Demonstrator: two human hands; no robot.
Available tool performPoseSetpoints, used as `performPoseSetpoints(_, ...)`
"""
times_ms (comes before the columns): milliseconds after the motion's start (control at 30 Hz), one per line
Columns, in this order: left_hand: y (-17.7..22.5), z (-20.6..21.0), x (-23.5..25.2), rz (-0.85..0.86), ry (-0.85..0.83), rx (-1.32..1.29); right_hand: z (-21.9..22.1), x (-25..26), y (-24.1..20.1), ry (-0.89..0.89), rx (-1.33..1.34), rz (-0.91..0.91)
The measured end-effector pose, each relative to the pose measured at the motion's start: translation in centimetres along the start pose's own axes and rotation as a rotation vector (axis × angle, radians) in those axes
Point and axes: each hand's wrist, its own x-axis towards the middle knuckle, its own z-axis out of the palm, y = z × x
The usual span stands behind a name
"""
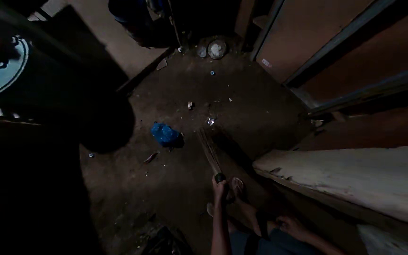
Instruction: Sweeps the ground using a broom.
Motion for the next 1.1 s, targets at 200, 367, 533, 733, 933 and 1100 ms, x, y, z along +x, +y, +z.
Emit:
performPoseSetpoints(200,-5.8,-4.1,-1.4,-0.018,0.372,-0.09,0.1,1.8,1.3,0.025,0.047,-0.003)
performPoseSetpoints(367,-5.9,-4.4,2.5,-0.176,0.446,-0.123,0.3,1.3,0.7,-0.012,0.068,0.002)
performPoseSetpoints(533,-1.6,-2.4,3.9,-0.182,0.199,0.018,0.0,0.8,-0.1,0.007,0.087,0.02)
performPoseSetpoints(733,-0.7,-6.8,-1.2,-0.027,0.027,0.134,0.1,2.4,0.9,0.075,0.105,-0.007)
performPoseSetpoints(933,-3.0,-14.4,-3.5,-0.011,0.245,0.208,0.6,2.5,-1.7,0.044,0.145,0.065)
performPoseSetpoints(1100,-2.9,-20.5,3.9,0.004,0.469,0.113,2.6,3.9,-3.5,0.117,0.258,0.097)
